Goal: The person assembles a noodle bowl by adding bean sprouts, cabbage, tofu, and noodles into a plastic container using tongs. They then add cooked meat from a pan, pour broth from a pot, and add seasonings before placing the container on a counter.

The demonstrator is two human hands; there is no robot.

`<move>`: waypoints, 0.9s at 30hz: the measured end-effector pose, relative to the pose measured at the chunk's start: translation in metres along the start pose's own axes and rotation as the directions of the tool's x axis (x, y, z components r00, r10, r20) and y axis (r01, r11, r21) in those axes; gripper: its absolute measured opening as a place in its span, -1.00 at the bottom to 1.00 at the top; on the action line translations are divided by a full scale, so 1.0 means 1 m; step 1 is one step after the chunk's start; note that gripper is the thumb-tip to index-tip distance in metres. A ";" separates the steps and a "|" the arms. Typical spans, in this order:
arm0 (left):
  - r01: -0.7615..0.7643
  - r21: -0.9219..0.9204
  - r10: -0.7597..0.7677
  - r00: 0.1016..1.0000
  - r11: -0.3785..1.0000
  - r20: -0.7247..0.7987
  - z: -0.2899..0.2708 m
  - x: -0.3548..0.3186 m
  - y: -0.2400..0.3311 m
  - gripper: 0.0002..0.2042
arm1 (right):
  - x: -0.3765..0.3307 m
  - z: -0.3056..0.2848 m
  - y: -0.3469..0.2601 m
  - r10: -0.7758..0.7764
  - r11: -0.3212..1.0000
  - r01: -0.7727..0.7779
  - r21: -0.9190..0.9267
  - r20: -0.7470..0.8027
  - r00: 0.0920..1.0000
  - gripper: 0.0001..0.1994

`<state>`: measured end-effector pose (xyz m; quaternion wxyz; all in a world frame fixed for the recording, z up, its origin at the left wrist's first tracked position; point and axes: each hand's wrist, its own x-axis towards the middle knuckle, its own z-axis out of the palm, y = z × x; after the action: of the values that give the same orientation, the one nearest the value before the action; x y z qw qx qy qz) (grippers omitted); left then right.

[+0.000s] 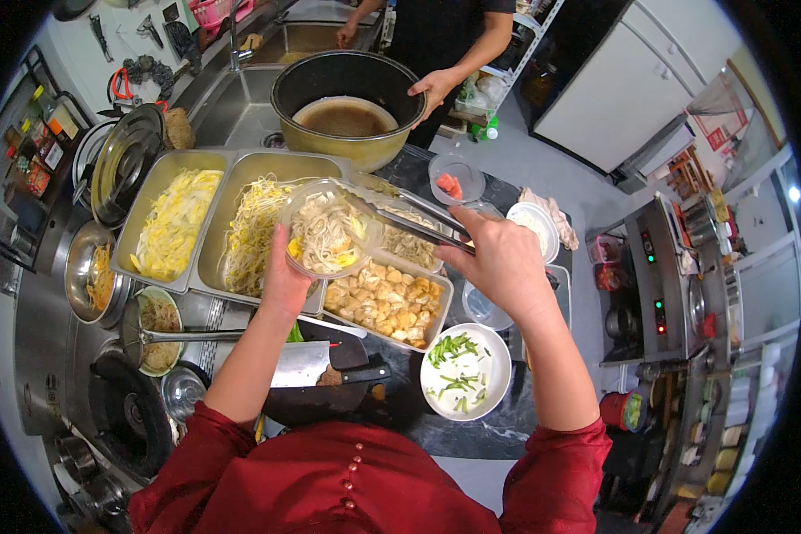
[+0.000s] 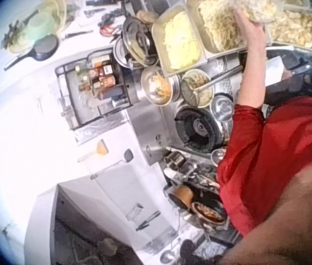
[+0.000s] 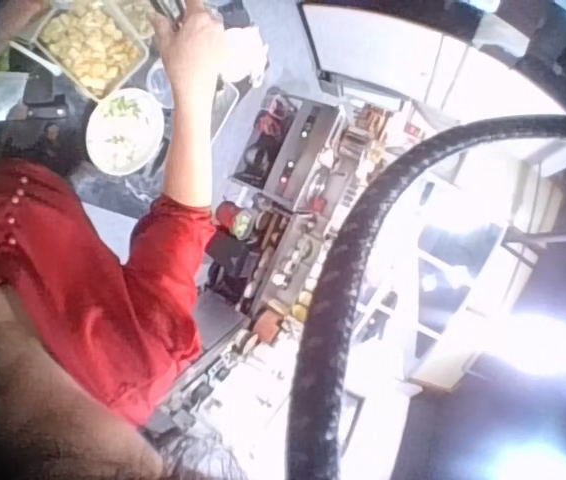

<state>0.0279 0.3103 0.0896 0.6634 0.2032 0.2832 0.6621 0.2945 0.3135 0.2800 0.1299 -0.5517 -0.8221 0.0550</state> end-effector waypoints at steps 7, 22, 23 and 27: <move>0.008 -0.007 -0.008 1.000 1.000 0.004 -0.012 -0.002 0.001 -0.35 | 0.012 0.003 -0.035 -0.078 0.977 0.112 -0.182 0.185 0.980 -0.52; -0.080 0.000 0.078 0.972 0.997 -0.221 -0.028 -0.011 0.040 -0.29 | 0.031 0.159 0.084 0.215 0.906 -0.127 -0.403 0.182 0.959 -0.48; -0.069 -0.002 0.066 0.966 0.998 -0.250 -0.028 -0.011 0.039 -0.29 | 0.031 0.161 0.084 0.205 0.916 -0.114 -0.385 0.203 0.958 -0.50; -0.083 0.022 0.085 0.969 0.996 -0.232 -0.032 -0.015 0.041 -0.29 | 0.024 0.131 0.082 0.168 0.947 -0.100 -0.304 0.208 0.964 -0.59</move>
<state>-0.0233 0.2940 0.0939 0.5957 0.1400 0.3543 0.7071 0.3234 0.3741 0.1391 -0.0534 -0.6095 -0.7909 0.0060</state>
